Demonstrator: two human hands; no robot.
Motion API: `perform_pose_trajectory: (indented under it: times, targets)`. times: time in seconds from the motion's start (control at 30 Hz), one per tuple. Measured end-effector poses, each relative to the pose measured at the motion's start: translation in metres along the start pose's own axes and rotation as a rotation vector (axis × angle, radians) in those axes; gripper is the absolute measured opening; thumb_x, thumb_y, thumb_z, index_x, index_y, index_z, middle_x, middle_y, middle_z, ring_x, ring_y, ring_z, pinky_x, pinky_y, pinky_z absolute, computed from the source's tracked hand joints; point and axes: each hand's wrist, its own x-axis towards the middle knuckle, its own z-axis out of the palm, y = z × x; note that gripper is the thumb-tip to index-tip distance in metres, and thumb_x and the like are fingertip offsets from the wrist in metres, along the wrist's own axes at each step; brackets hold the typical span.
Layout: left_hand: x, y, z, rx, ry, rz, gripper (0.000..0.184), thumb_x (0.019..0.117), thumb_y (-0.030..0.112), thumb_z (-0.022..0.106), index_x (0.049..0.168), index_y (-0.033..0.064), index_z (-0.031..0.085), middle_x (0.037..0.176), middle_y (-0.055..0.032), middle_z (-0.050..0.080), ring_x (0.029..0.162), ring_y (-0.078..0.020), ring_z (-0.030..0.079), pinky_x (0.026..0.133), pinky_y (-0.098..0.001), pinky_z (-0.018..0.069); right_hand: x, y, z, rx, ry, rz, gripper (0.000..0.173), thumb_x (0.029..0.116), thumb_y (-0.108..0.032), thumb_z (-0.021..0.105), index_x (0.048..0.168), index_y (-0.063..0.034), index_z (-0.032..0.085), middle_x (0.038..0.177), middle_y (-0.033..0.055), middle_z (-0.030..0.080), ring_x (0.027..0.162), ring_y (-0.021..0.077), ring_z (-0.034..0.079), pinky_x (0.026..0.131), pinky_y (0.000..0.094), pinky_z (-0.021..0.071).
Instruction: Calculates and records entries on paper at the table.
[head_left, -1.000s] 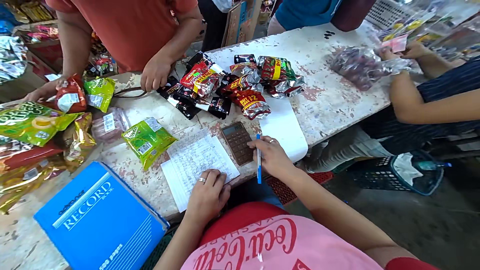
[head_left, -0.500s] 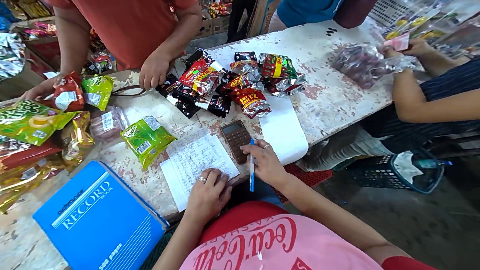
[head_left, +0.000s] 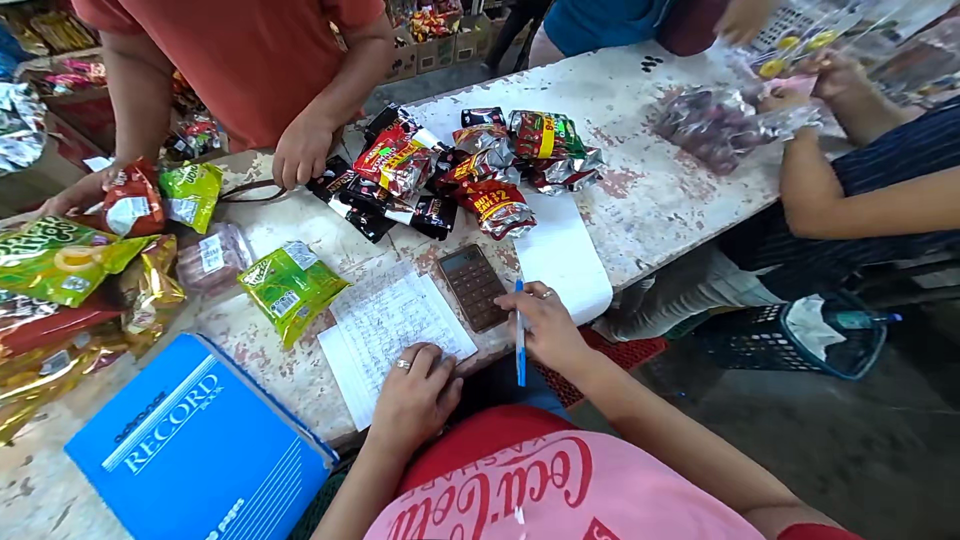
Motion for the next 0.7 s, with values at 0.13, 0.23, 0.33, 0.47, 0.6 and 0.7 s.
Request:
perform_pose_trajectory:
  times: [0.13, 0.23, 0.33, 0.47, 0.6, 0.7]
  targets:
    - [-0.001, -0.001, 0.000, -0.015, 0.006, 0.000, 0.032, 0.0997, 0.039, 0.055, 0.109, 0.0175, 0.077, 0.113, -0.0083, 0.072, 0.114, -0.0273, 0.066, 0.096, -0.0393, 0.0550, 0.001, -0.013, 0.017, 0.037, -0.088, -0.134, 0.026, 0.0891, -0.014, 0.059, 0.112, -0.0102, 0.070, 0.112, 0.0069, 0.075, 0.111, 0.0328, 0.066, 0.094, 0.0521, 0.0511]
    - [-0.002, -0.001, 0.000, -0.028, -0.003, -0.002, 0.032, 0.1005, 0.039, 0.054, 0.111, 0.0171, 0.076, 0.114, -0.0085, 0.071, 0.115, -0.0274, 0.065, 0.096, -0.0395, 0.0549, 0.019, -0.012, 0.016, 0.026, -0.061, -0.059, 0.025, 0.0885, -0.012, 0.060, 0.110, -0.0080, 0.072, 0.105, 0.0085, 0.075, 0.106, 0.0350, 0.067, 0.091, 0.0542, 0.0523]
    - [-0.002, 0.000, -0.001, -0.023, -0.007, -0.001, 0.032, 0.0998, 0.038, 0.055, 0.110, 0.0172, 0.077, 0.113, -0.0085, 0.072, 0.115, -0.0274, 0.065, 0.096, -0.0389, 0.0549, 0.036, -0.002, 0.013, 0.006, 0.006, 0.052, 0.026, 0.0889, -0.009, 0.059, 0.111, -0.0061, 0.072, 0.108, 0.0110, 0.075, 0.109, 0.0365, 0.065, 0.094, 0.0541, 0.0517]
    - [-0.001, -0.001, 0.000, -0.007, -0.010, -0.001, 0.033, 0.0997, 0.039, 0.054, 0.110, 0.0179, 0.077, 0.114, -0.0080, 0.071, 0.115, -0.0267, 0.065, 0.096, -0.0384, 0.0549, 0.038, 0.007, 0.016, -0.001, -0.014, 0.108, 0.026, 0.0902, -0.010, 0.058, 0.112, -0.0059, 0.072, 0.109, 0.0123, 0.073, 0.111, 0.0370, 0.064, 0.093, 0.0531, 0.0517]
    - [-0.001, 0.000, -0.001, -0.020, -0.017, -0.009, 0.035, 0.1003, 0.041, 0.054, 0.110, 0.0164, 0.077, 0.114, -0.0098, 0.072, 0.115, -0.0286, 0.066, 0.096, -0.0412, 0.0557, 0.031, 0.007, 0.020, 0.011, 0.041, 0.054, 0.027, 0.0895, -0.008, 0.057, 0.111, -0.0044, 0.071, 0.111, 0.0099, 0.075, 0.108, 0.0350, 0.066, 0.095, 0.0526, 0.0512]
    - [0.000, -0.001, -0.001, -0.020, -0.016, -0.004, 0.035, 0.1004, 0.041, 0.054, 0.110, 0.0166, 0.077, 0.113, -0.0090, 0.072, 0.114, -0.0281, 0.066, 0.096, -0.0402, 0.0554, 0.031, 0.008, 0.018, -0.006, -0.027, 0.079, 0.027, 0.0896, -0.008, 0.058, 0.113, -0.0051, 0.071, 0.109, 0.0100, 0.074, 0.110, 0.0360, 0.065, 0.093, 0.0550, 0.0514]
